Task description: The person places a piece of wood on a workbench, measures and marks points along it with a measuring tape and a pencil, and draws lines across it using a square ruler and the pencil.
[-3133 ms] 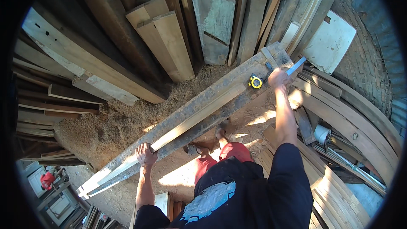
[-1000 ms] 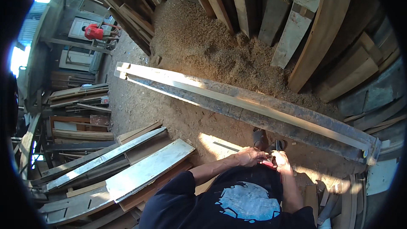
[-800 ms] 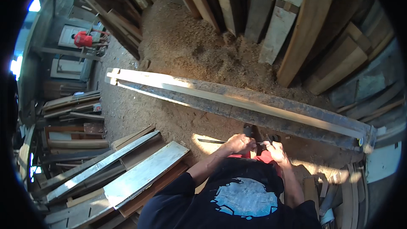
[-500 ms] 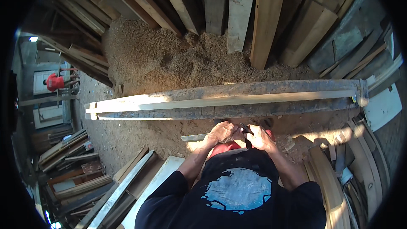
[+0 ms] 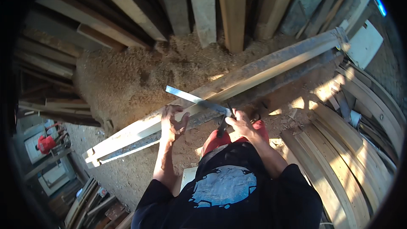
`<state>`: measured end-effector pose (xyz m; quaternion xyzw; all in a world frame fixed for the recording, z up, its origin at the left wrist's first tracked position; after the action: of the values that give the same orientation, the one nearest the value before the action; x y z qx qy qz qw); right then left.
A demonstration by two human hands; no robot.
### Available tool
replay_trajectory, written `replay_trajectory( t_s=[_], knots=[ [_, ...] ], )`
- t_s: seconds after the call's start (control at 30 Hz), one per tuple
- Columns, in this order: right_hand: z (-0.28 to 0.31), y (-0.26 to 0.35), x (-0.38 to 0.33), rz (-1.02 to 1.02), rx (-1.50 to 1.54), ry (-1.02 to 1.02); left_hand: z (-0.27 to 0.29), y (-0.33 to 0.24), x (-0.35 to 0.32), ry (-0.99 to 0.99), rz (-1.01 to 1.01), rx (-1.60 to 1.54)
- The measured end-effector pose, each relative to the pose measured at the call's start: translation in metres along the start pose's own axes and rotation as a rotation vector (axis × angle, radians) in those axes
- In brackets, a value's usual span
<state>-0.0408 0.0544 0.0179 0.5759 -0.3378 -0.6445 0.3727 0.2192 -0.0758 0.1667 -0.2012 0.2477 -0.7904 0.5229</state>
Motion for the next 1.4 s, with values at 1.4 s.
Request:
replay_trajectory(
  t_s=[1.4],
  knots=[
    [0.108, -0.026, -0.006, -0.085, 0.211, -0.382, -0.231, -0.104, 0.097, 0.625, 0.061, 0.436]
  ],
)
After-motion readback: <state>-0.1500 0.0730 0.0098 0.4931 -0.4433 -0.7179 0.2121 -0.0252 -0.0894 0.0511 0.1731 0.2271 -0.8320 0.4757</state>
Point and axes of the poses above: each hand's wrist, its own x-axis towards the middle knuckle, its own z-axis out of the back of the hand, y = z × x, the point moved 9 cm from there along x, towards the middle knuckle, and after that the axes turned 6 degrees about x, right-handed, at the moved point
